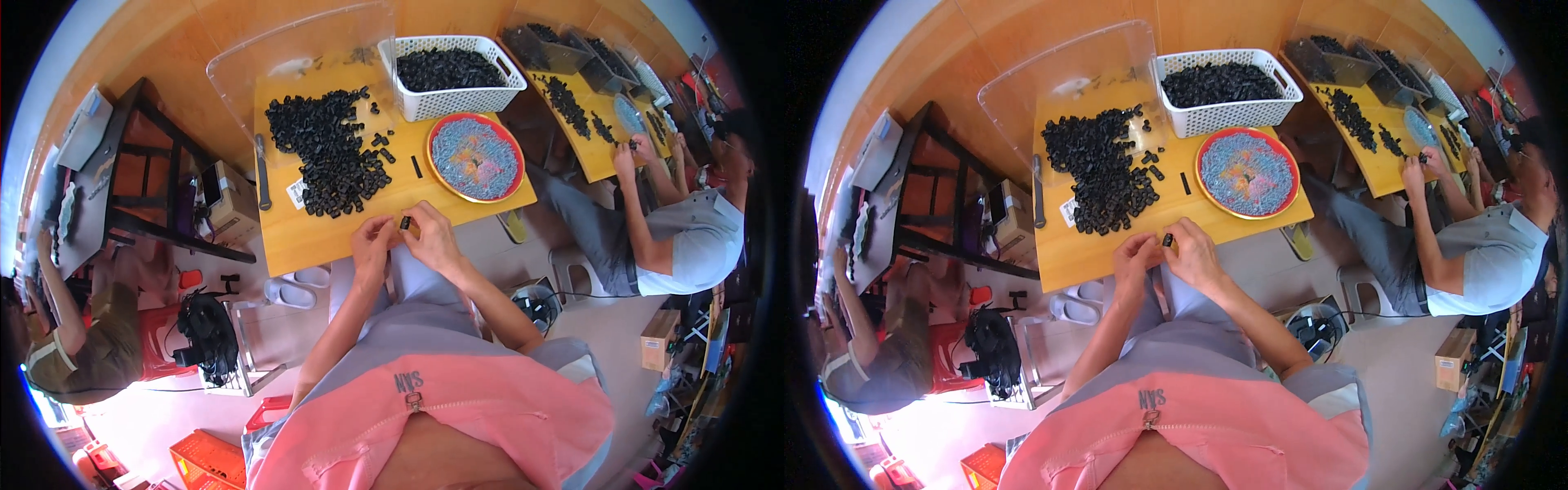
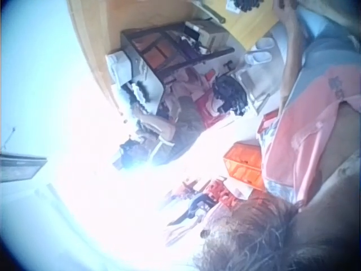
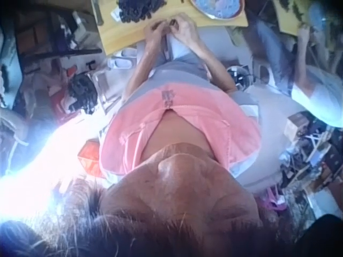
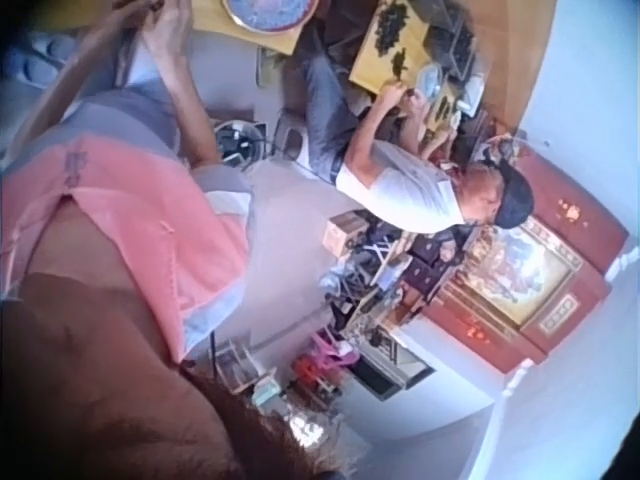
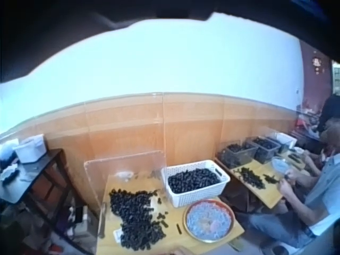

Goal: The person assembles small black rubber components by hand by inserting small colored inserts into them.

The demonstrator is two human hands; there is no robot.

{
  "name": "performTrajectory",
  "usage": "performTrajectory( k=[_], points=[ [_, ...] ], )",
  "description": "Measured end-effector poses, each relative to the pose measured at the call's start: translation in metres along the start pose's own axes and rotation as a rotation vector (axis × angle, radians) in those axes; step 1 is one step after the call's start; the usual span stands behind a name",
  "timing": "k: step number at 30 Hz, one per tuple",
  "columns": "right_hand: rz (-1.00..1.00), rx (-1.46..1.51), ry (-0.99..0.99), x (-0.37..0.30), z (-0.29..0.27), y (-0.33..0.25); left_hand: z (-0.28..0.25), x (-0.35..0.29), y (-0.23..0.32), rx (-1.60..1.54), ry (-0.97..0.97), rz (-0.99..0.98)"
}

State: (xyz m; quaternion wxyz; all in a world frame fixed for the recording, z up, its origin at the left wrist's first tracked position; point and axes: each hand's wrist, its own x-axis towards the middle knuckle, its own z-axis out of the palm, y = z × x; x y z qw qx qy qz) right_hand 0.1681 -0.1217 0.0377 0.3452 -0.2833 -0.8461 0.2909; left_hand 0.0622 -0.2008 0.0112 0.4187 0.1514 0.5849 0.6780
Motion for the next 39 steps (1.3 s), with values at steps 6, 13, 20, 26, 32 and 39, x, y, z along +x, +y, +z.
performTrajectory(
  k=[6,13,20,26,32,39],
  points=[
    [-0.040,-0.215,0.031,0.097,-0.050,0.042,-0.039,0.005,-0.012,0.592,0.178,0.631],
    [0.135,0.265,0.291,0.212,-0.071,0.062,-0.037,0.006,-0.013,0.625,0.160,0.646],
    [0.208,0.173,0.311,0.111,-0.091,0.087,-0.043,0.009,-0.017,0.413,0.099,0.524],
    [0.508,0.300,0.334,0.021,-0.071,0.070,-0.010,-0.035,0.069,0.055,-0.114,0.350],
    [0.398,0.299,0.410,-0.022,-0.048,0.047,0.030,-0.121,0.168,-0.127,-0.803,0.613],
    [0.245,0.231,0.289,-0.041,-0.031,0.020,0.068,-0.216,0.210,-0.621,-1.001,0.724]
  ],
)
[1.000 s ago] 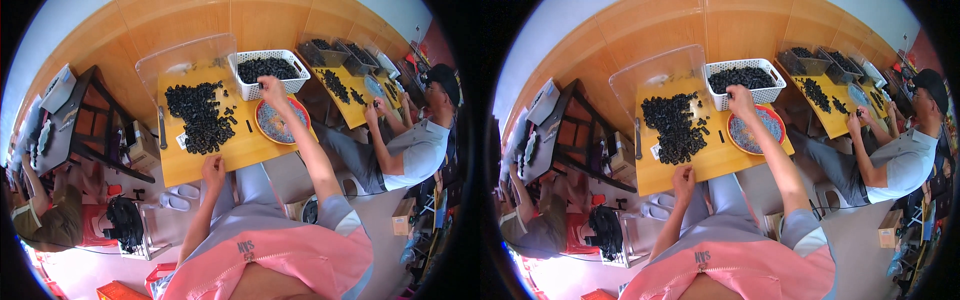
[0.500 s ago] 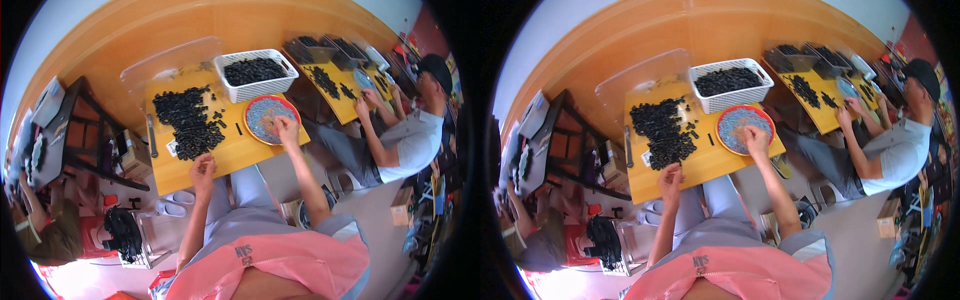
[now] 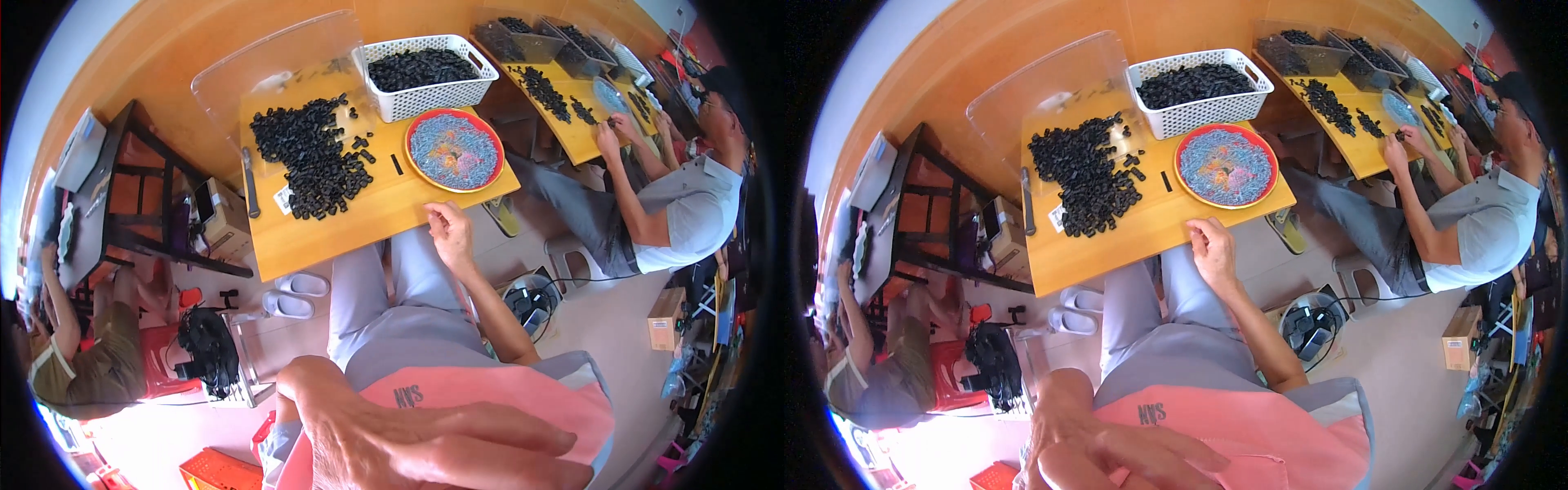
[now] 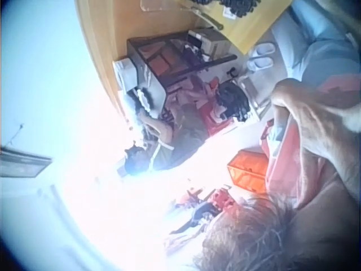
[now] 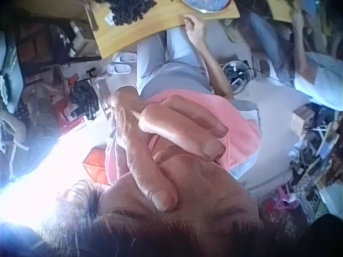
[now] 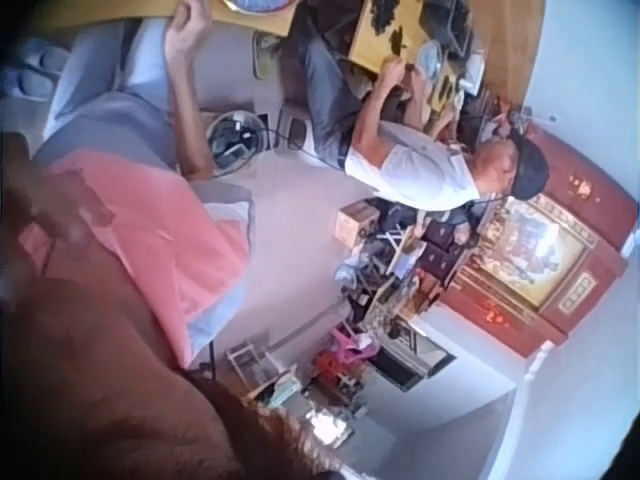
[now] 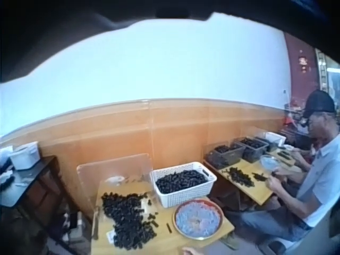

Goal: The person assembles small black rubber components by hand by inserting small colored inserts into them.

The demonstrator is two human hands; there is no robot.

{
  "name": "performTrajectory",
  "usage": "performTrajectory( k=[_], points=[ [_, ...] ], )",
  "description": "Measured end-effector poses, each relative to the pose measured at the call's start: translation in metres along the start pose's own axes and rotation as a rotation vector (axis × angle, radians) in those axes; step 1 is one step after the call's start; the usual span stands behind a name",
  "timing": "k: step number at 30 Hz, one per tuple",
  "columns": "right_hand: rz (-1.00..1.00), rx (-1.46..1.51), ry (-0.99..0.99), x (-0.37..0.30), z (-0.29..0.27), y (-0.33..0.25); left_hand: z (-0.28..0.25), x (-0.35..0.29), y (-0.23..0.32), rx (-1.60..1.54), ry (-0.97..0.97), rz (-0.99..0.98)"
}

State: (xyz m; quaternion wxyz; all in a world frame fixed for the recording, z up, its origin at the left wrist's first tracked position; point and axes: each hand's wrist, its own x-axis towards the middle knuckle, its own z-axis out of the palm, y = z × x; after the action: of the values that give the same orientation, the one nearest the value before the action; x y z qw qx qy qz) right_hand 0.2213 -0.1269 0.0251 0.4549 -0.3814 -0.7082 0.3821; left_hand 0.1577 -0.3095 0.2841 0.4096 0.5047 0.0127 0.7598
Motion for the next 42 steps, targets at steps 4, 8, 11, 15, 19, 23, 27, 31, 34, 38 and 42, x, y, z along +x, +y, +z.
performTrajectory(
  k=[4,8,11,15,19,23,27,31,34,38,42],
  points=[
    [0.003,-0.052,-0.030,-0.008,-0.002,0.002,0.057,-0.016,-0.016,0.281,0.514,0.295],
    [-0.051,-0.020,-0.006,-0.012,-0.007,0.009,0.038,-0.030,-0.010,0.118,0.338,0.264],
    [-0.032,-0.010,0.014,-0.014,-0.010,0.007,0.025,-0.027,-0.008,-0.006,0.186,0.110],
    [-0.029,-0.018,-0.013,-0.017,-0.007,0.008,0.000,-0.025,-0.008,-0.118,-0.134,0.277],
    [0.002,-0.007,-0.079,-0.017,-0.002,0.006,-0.008,-0.025,-0.008,-0.108,-0.217,0.185],
    [0.132,0.454,-0.195,0.000,-0.022,-0.062,0.005,-0.031,-0.002,0.054,-0.035,0.174],
    [-0.405,0.505,-0.363,0.009,-0.062,-0.202,0.031,0.008,0.003,0.584,0.366,0.201],
    [-0.537,0.690,-0.282,0.001,-0.063,-0.227,0.058,0.050,0.020,1.193,0.403,-0.175],
    [-0.682,0.866,-0.191,-0.005,-0.070,-0.238,0.052,0.085,0.029,1.622,0.403,-0.479],
    [-0.912,1.063,-0.054,-0.014,-0.074,-0.254,0.039,0.116,0.028,2.144,0.342,-0.885],
    [-1.206,1.245,0.135,-0.039,-0.067,-0.282,0.009,0.150,0.032,2.519,0.180,-1.042]
  ],
)
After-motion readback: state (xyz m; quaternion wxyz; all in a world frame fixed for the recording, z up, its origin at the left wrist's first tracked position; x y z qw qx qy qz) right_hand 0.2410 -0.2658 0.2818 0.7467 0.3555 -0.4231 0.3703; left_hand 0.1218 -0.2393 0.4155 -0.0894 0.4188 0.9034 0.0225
